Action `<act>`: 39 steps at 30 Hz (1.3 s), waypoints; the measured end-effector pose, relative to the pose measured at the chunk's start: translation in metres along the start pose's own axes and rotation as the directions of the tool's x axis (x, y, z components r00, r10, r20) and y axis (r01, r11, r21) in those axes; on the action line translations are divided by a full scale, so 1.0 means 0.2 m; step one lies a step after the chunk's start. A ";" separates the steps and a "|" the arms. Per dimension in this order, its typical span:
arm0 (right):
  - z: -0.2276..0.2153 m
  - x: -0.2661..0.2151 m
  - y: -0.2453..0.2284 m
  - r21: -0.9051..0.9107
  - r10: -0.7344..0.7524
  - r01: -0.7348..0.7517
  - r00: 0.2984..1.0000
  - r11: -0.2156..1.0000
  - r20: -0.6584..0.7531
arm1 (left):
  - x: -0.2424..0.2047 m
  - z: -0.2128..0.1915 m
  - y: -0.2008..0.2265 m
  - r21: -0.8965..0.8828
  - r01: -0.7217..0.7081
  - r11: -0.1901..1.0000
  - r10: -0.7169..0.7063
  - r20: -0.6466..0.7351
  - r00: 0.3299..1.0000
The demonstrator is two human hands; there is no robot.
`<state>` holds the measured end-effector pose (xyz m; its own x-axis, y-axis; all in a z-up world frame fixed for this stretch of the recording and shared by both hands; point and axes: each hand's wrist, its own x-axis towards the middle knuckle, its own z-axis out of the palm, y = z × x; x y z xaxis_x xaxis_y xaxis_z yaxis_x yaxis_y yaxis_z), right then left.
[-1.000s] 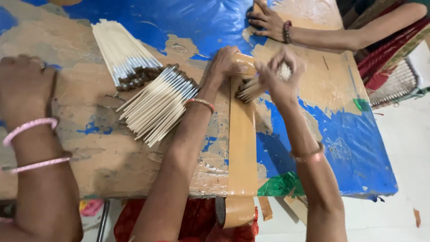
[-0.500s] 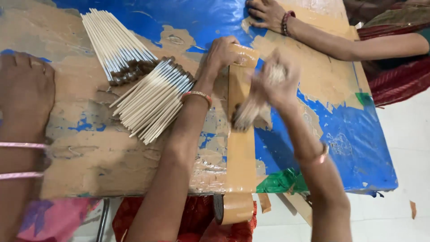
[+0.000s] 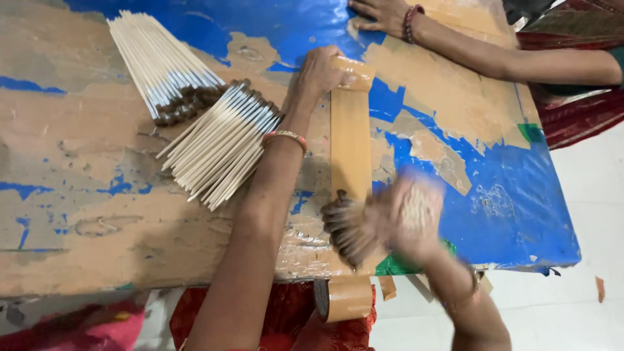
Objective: The recorder sorts and groups incense sticks at a table, using tape to secure them.
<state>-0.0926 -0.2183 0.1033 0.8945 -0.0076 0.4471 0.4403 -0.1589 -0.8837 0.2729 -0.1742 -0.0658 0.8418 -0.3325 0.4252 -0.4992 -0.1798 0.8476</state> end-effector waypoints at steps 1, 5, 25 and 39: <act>0.01 -0.14 -0.09 -0.173 -0.036 0.064 0.987 0.983 0.159 | -0.01 0.01 0.00 0.009 -0.001 1.000 0.001 -0.007 1.000; -0.29 -0.49 -0.07 0.131 -0.032 -0.009 0.951 0.991 0.309 | -0.05 -0.04 0.07 0.008 0.018 1.000 -0.018 -0.011 1.000; -0.22 0.17 0.29 -0.081 0.028 -0.038 0.992 0.996 -0.119 | -0.02 -0.07 0.12 0.039 0.007 0.999 -0.007 0.014 1.000; -0.23 0.70 0.52 -0.107 -0.143 0.151 0.986 0.983 0.080 | 0.00 -0.03 -0.03 -0.036 -0.055 0.998 0.056 0.030 0.998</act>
<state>0.0751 -0.2815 0.0798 0.8255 0.0942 0.5565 0.5598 -0.2625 -0.7859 0.2778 -0.1679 -0.0694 0.8061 -0.3697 0.4620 -0.5367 -0.1282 0.8340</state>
